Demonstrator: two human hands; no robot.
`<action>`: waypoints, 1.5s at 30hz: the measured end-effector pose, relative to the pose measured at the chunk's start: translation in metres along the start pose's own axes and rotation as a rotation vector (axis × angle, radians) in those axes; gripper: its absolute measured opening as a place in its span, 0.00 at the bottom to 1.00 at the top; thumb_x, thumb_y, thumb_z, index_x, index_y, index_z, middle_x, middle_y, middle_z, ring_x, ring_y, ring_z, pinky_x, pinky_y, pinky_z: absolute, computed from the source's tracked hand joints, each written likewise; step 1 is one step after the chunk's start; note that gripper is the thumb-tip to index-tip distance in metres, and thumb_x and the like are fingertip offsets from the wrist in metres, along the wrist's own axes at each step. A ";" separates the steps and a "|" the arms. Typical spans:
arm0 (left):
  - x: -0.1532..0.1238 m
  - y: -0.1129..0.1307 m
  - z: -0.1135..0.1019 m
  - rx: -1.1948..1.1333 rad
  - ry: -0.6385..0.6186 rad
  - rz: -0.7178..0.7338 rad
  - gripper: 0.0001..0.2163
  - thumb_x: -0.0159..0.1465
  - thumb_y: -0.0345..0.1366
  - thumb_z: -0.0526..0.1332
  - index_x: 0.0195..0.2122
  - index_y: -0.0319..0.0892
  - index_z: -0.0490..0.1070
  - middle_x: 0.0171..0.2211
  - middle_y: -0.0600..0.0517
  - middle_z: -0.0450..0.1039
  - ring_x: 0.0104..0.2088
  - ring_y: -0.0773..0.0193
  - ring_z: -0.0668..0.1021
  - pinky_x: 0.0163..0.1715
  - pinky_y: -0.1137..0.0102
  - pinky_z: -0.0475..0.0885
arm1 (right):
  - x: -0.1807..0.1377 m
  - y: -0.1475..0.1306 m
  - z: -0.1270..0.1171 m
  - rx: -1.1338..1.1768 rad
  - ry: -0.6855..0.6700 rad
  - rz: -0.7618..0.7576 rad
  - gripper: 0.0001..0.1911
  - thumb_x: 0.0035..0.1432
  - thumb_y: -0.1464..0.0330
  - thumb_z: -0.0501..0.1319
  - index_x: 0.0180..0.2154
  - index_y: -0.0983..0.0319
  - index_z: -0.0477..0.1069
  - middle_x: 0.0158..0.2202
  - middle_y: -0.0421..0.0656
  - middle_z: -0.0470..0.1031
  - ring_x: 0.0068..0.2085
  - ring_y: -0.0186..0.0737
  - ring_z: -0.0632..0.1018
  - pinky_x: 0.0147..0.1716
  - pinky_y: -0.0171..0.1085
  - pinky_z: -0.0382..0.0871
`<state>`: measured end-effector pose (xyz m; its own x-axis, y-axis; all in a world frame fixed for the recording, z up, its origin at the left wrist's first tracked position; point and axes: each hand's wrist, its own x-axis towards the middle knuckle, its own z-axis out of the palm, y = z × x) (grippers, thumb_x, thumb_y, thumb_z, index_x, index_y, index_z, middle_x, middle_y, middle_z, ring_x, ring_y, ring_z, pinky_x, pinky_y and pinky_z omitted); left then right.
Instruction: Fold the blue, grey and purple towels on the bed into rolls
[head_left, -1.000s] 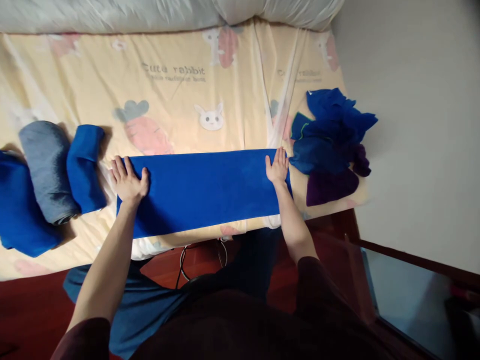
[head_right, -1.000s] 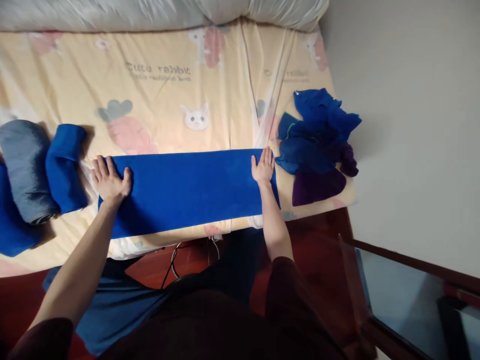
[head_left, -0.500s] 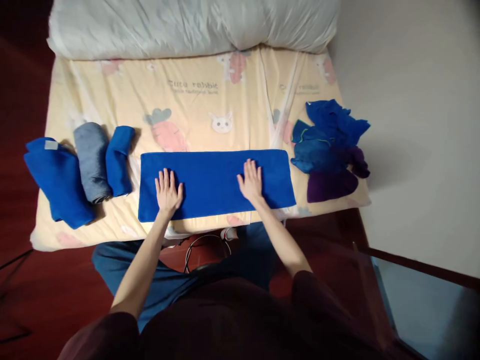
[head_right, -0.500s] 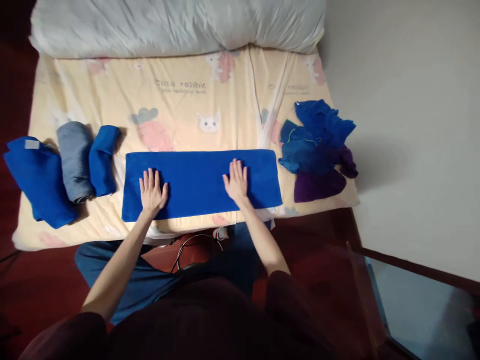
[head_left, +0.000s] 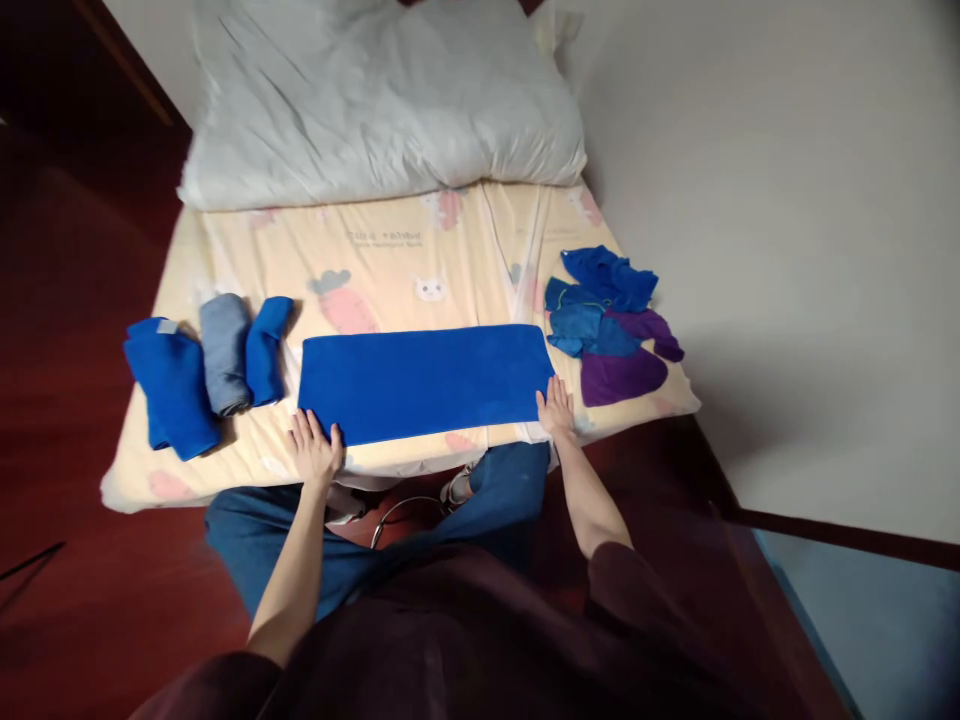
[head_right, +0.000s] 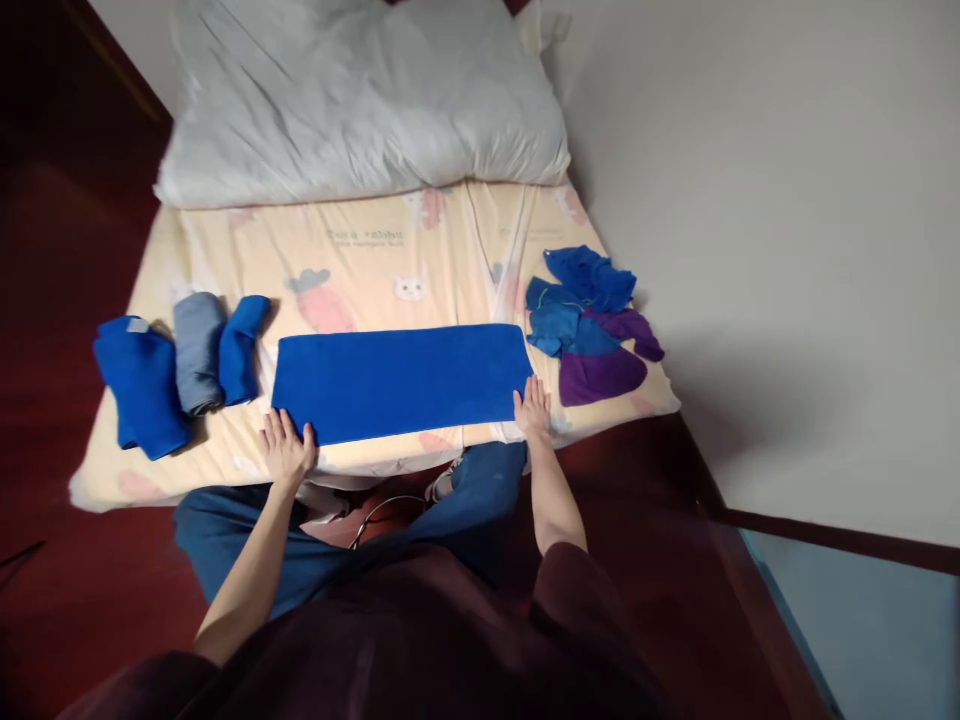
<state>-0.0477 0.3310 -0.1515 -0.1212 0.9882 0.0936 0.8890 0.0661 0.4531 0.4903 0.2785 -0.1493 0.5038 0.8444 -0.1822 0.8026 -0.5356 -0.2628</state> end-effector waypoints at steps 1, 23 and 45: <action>0.000 0.001 -0.003 -0.003 -0.008 -0.016 0.36 0.71 0.45 0.49 0.73 0.24 0.48 0.74 0.28 0.44 0.75 0.43 0.47 0.72 0.44 0.43 | 0.000 -0.002 -0.004 0.005 -0.018 0.012 0.36 0.72 0.59 0.42 0.73 0.71 0.47 0.76 0.54 0.45 0.76 0.43 0.46 0.74 0.53 0.35; -0.156 -0.076 -0.085 0.082 0.011 0.028 0.15 0.66 0.36 0.53 0.43 0.45 0.80 0.55 0.43 0.78 0.58 0.47 0.76 0.64 0.50 0.64 | -0.223 -0.153 0.103 1.559 -0.188 0.317 0.13 0.54 0.62 0.68 0.41 0.60 0.78 0.37 0.46 0.84 0.36 0.44 0.84 0.44 0.45 0.81; -0.161 -0.071 -0.084 0.187 -0.059 0.060 0.17 0.68 0.38 0.50 0.42 0.44 0.80 0.43 0.45 0.82 0.49 0.51 0.80 0.65 0.54 0.60 | -0.162 -0.235 0.086 2.071 -0.359 0.691 0.05 0.71 0.65 0.57 0.41 0.58 0.70 0.46 0.41 0.82 0.40 0.30 0.83 0.40 0.30 0.79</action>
<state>-0.1280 0.1558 -0.1243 -0.0444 0.9971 0.0611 0.9610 0.0259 0.2753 0.1927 0.2664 -0.1392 0.2191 0.6651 -0.7139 -0.9087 -0.1274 -0.3976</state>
